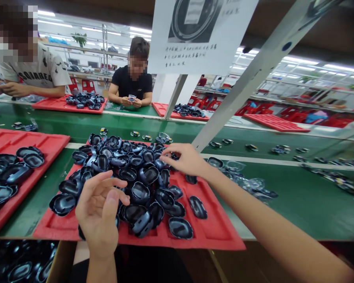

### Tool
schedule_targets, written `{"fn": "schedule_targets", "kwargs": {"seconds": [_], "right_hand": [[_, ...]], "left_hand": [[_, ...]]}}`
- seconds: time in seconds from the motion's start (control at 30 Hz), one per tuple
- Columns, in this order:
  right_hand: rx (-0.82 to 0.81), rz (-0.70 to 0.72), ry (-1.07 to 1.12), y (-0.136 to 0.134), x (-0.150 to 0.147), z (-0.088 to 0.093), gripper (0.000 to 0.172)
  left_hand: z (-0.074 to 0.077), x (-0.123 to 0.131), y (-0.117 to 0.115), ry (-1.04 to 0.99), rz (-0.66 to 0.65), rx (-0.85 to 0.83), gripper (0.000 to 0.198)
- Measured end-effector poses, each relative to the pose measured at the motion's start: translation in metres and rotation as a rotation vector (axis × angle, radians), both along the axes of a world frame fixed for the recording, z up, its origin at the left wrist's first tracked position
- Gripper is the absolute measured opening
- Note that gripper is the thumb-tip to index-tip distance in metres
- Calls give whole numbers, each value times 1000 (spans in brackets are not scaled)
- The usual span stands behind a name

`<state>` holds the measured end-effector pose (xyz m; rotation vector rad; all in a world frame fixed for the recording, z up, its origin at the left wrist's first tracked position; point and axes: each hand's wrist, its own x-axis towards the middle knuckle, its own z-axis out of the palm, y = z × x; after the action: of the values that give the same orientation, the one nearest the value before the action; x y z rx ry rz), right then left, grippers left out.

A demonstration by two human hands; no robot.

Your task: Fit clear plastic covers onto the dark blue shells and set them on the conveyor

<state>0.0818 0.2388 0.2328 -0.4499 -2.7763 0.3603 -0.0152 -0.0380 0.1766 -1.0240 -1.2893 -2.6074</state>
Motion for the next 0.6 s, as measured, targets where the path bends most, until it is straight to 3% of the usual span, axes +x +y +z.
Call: {"fn": "schedule_targets", "kwargs": {"seconds": [0.13,0.27,0.4,0.47,0.53,0.6], "right_hand": [[141,21,14,-40,0,-14,26],[124,-32,52,-45,-5,-16,17],[94,-205,211,-52,1,-9,17],[-24,-219,312,-71,10,-4,21],[-245,-141,387,-99,20,1,24],[-463,-40,409,-128,30,6,24]], "left_hand": [[-1,5,5,5,-31,-20,27],[4,15,4,-7,-23,-57,22],[10,24,2,-88,-16,-208,2],[10,28,3,-95,-73,-314,13],[8,31,4,-57,-153,-398,41],[5,35,6,-9,-236,-405,56]]}}
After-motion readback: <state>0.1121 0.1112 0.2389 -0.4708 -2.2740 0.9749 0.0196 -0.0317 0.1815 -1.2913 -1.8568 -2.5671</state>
